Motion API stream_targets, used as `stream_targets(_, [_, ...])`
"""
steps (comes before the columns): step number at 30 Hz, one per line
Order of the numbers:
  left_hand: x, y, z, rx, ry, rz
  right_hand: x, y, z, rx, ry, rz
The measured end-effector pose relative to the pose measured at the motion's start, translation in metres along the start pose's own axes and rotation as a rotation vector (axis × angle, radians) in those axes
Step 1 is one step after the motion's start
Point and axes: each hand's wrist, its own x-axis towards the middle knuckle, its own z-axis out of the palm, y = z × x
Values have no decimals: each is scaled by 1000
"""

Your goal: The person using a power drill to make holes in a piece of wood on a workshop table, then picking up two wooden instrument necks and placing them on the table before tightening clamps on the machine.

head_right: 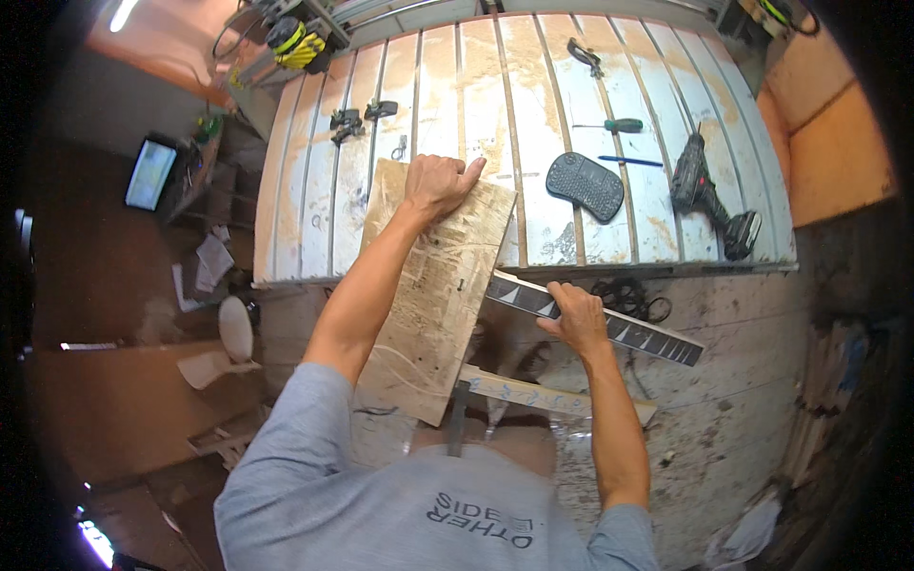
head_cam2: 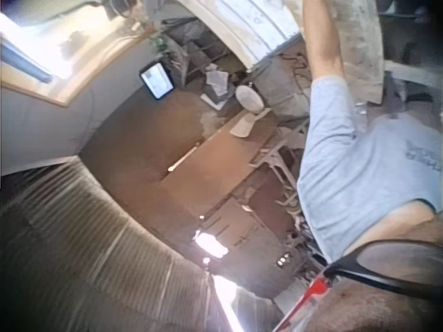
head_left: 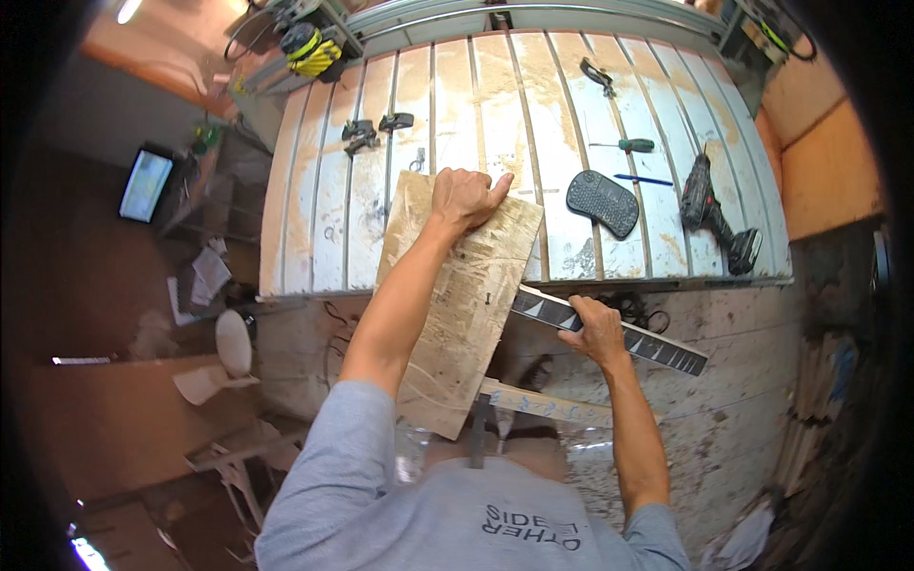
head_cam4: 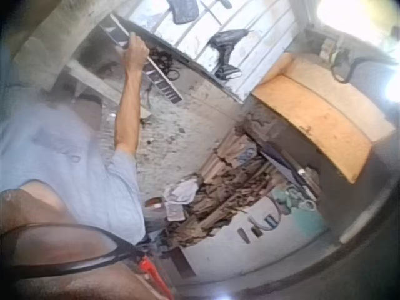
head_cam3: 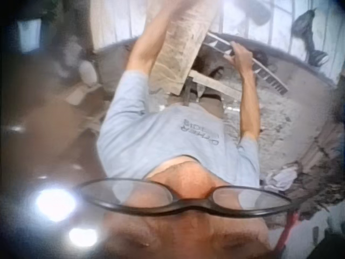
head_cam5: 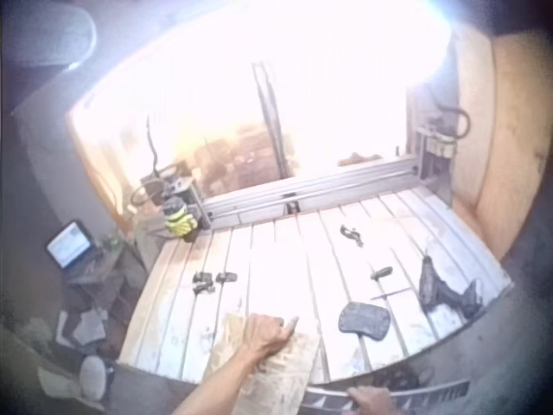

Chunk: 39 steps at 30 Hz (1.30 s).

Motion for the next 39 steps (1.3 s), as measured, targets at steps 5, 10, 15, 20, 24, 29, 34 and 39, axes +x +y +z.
stream_targets(5, [-9, 1, -29, -119, 66, -30, -2, -21, -10, -70, 56, -41])
stream_targets(10, [-27, 2, -67, -61, 204, -22, -3, -45, -30, -85, 43, -67])
stream_targets(15, [-65, 4, -133, -133, 315, -6, -18, -90, -58, -104, 89, -119])
stream_targets(20, [-133, 4, -203, -174, 484, 52, -47, -138, -80, -152, 202, -158])
stream_targets(24, [-185, 27, -243, -195, 703, 95, -67, -160, -98, -234, 268, -226])
stream_targets(29, [-219, 59, -265, -131, 904, 124, -83, -164, -114, -158, 294, -271])
stream_targets(34, [-242, 74, -268, 1, 931, 121, -92, -160, -109, -161, 313, -272])
stream_targets(39, [-250, 81, -266, 42, 888, 75, -94, -157, -104, -148, 318, -263])
